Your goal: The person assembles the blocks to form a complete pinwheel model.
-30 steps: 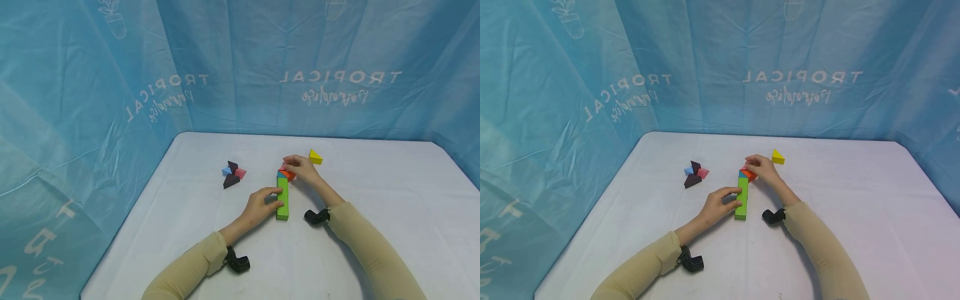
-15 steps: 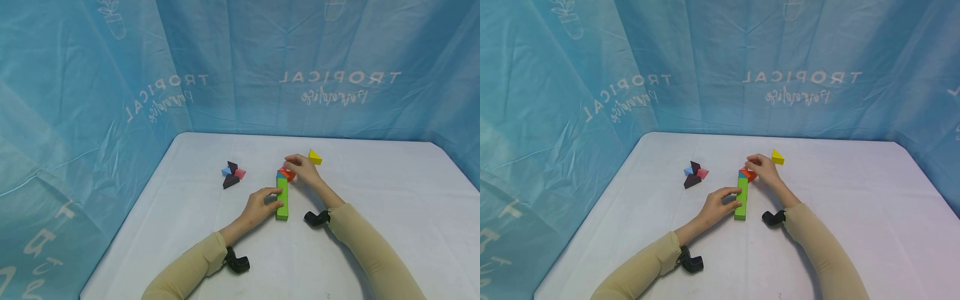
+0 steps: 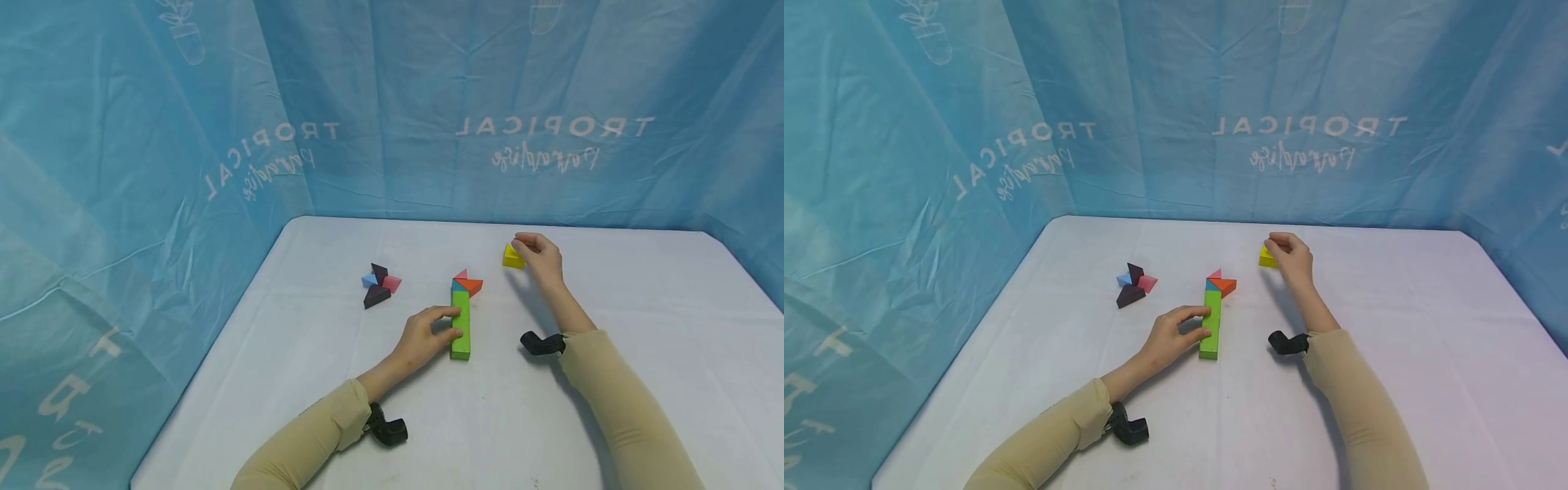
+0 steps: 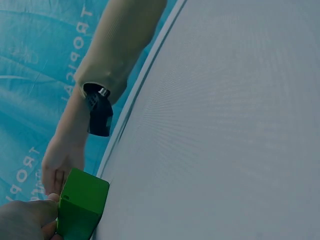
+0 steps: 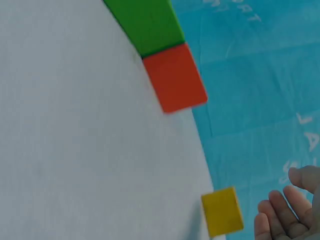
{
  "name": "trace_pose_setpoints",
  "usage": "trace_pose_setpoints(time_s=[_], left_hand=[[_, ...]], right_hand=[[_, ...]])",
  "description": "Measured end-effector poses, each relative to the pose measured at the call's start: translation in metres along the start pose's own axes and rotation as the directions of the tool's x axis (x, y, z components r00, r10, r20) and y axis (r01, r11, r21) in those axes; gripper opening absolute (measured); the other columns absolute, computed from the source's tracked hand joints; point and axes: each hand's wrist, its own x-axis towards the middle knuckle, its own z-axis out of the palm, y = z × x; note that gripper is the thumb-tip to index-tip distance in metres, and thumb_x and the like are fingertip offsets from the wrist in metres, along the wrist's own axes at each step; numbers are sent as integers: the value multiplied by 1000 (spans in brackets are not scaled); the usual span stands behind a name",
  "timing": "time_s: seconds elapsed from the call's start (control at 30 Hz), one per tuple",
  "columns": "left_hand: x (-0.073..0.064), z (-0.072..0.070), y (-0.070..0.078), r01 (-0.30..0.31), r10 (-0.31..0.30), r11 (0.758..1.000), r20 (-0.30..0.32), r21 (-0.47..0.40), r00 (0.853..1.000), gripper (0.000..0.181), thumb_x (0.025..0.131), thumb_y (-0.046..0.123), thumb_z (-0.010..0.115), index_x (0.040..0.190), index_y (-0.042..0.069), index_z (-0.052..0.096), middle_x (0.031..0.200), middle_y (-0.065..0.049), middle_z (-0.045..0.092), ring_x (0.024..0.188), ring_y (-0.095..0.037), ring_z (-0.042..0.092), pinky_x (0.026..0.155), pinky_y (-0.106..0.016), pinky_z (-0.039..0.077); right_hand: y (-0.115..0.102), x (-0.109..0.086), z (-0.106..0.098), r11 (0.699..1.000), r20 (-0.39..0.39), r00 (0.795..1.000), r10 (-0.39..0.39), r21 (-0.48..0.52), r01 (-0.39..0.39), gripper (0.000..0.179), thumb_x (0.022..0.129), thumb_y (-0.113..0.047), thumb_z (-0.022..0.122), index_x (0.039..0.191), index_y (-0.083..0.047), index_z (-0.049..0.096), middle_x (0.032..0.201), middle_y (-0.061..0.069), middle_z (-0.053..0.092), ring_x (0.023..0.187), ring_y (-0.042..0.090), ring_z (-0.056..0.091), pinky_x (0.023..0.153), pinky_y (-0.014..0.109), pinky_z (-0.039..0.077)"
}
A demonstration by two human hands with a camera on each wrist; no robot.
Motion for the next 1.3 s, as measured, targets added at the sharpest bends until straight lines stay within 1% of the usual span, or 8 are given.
trace_pose_setpoints(time_s=[0.1, 0.2, 0.3, 0.5, 0.73, 0.97, 1.23, 1.3], left_hand=[[0, -1, 0, -2, 2, 1000, -3, 2, 1000, 40, 85, 19, 72, 122, 7, 62, 119, -3, 63, 114, -13, 54, 97, -31, 42], [0, -1, 0, 4, -4, 1000, -1, -2, 1000, 40, 85, 19, 72, 122, 7, 62, 119, -4, 63, 114, -13, 54, 98, -30, 41], [1, -1, -1, 7, -7, 1000, 1, -7, 1000, 40, 85, 18, 72, 122, 7, 62, 119, -4, 63, 115, -13, 54, 98, -30, 42], [1, 1, -1, 8, -8, 1000, 5, -25, 1000, 40, 85, 17, 73, 122, 7, 62, 118, -4, 63, 114, -12, 54, 97, -30, 42], [0, 1, -1, 18, -18, 999, 5, -34, 1000, 40, 84, 16, 73, 122, 7, 62, 118, -3, 63, 114, -10, 54, 97, -28, 41], [1, 1, 1, 20, -20, 999, 1, -30, 1000, 40, 84, 15, 73, 122, 8, 63, 118, -3, 64, 114, -11, 54, 98, -29, 41], [1, 1, 1, 22, -22, 999, 2, -37, 1000, 40, 84, 15, 73, 122, 8, 63, 118, -2, 63, 114, -11, 54, 98, -30, 41], [1, 1, 1, 23, -23, 999, 5, -37, 1000, 40, 84, 15, 73, 122, 8, 63, 119, -2, 63, 115, -11, 54, 98, -30, 41]], right_hand=[[8, 3, -5, 999, -6, 999, 32, -29, -32, 50, 91, -40, 61, 125, -5, 57, 121, 10, 59, 107, 19, 53, 90, 30, 43], [16, 4, -6, 997, 17, 998, 60, -46, -59, 50, 91, -38, 62, 128, -3, 55, 125, 12, 57, 110, 23, 52, 91, 34, 43], [23, 6, -5, 996, 50, 996, 69, -52, -66, 52, 91, -35, 64, 130, -2, 54, 127, 14, 55, 113, 26, 51, 94, 38, 42], [33, 9, 0, 993, 74, 997, 31, -113, -22, 56, 89, -34, 66, 131, 0, 52, 130, 18, 53, 118, 31, 49, 98, 42, 40], [36, 11, 5, 985, 82, 997, -13, -169, 26, 53, 88, -28, 68, 129, 3, 52, 128, 21, 53, 118, 34, 49, 98, 43, 41], [36, 12, 6, 976, 77, 997, -14, -217, 30, 47, 89, -22, 67, 127, 3, 54, 124, 22, 54, 114, 35, 50, 96, 43, 43], [34, 12, 8, 965, 89, 995, -41, -254, 63, 52, 89, -27, 68, 128, 3, 53, 125, 22, 54, 114, 35, 49, 97, 44, 41], [35, 12, 9, 963, 85, 995, -51, -260, 71, 50, 89, -26, 67, 127, 3, 53, 124, 22, 54, 113, 35, 49, 98, 44, 41]])
